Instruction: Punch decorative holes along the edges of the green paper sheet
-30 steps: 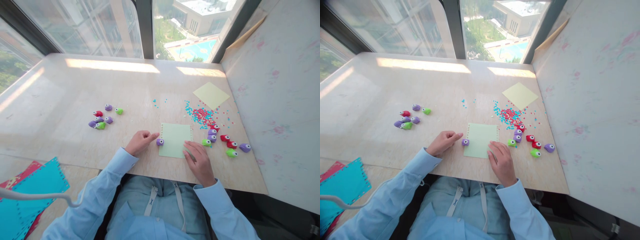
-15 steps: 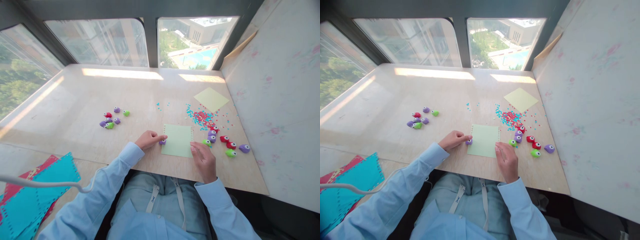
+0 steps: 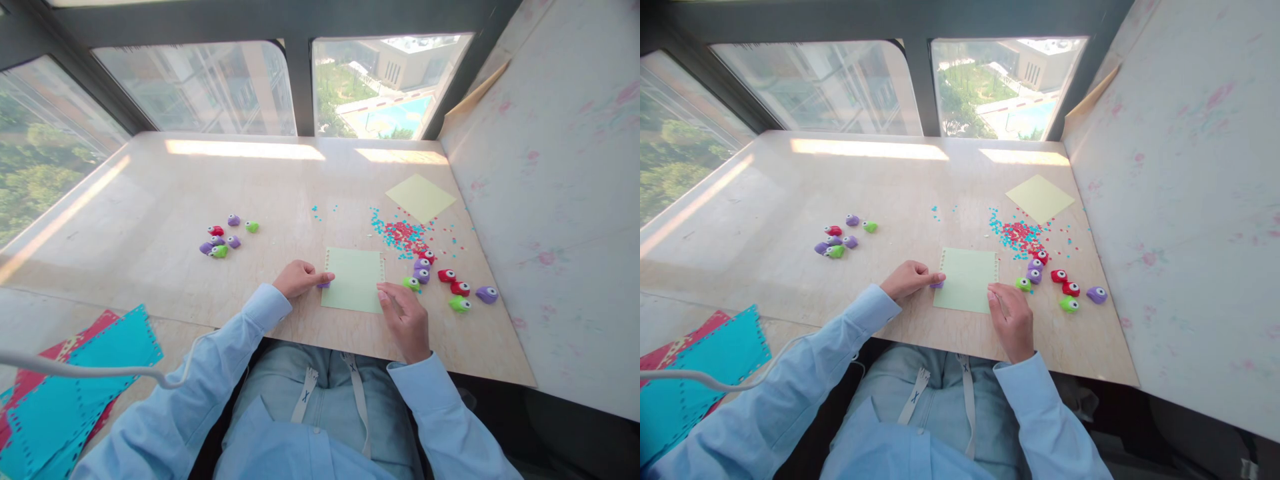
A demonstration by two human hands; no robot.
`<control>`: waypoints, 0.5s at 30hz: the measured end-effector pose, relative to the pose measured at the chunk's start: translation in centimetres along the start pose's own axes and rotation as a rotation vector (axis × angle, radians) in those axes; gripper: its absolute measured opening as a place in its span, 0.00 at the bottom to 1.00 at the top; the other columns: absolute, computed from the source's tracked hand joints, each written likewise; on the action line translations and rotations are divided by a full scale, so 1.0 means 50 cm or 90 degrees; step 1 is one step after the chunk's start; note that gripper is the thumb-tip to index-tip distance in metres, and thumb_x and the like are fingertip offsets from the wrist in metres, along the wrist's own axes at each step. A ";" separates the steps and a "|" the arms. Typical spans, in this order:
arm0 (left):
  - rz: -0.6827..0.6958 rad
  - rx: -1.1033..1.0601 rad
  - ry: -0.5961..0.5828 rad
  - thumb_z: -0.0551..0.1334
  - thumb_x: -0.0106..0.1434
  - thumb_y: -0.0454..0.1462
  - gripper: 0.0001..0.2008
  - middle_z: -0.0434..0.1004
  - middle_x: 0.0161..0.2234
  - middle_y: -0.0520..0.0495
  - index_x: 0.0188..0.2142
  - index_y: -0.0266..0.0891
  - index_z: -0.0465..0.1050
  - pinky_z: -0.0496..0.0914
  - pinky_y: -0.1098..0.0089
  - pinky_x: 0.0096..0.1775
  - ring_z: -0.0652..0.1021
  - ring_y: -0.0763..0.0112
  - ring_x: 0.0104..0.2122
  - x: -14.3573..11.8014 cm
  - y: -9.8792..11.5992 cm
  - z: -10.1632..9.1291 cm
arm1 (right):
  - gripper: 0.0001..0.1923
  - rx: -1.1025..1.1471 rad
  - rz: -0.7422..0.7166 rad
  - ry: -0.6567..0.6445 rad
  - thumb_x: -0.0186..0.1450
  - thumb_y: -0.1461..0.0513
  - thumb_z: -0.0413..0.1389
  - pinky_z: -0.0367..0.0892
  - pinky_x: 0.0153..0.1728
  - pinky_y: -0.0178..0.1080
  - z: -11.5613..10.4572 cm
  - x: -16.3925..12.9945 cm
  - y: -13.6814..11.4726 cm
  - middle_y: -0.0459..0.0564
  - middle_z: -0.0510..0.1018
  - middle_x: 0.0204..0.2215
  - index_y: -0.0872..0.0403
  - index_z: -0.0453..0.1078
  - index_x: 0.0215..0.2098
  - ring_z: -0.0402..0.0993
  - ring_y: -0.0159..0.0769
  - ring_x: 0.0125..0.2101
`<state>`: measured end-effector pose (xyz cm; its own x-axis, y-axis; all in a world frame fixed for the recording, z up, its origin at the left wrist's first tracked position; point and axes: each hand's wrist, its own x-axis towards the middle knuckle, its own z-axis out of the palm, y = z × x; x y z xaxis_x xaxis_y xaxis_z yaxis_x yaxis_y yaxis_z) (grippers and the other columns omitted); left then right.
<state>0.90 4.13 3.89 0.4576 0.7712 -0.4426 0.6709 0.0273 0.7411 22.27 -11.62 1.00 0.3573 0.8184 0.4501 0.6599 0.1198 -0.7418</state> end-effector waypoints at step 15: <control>-0.067 0.169 -0.091 0.65 0.55 0.48 0.25 0.51 0.11 0.54 0.10 0.41 0.58 0.50 0.67 0.24 0.58 0.73 0.16 0.011 0.071 -0.010 | 0.08 -0.001 -0.012 0.010 0.68 0.60 0.55 0.73 0.45 0.46 0.003 -0.001 0.003 0.52 0.82 0.38 0.52 0.77 0.40 0.78 0.41 0.41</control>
<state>3.22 4.95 6.52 0.4422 0.6755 -0.5900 0.8392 -0.0794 0.5380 22.25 -11.58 0.79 0.3556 0.8072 0.4712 0.6670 0.1341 -0.7329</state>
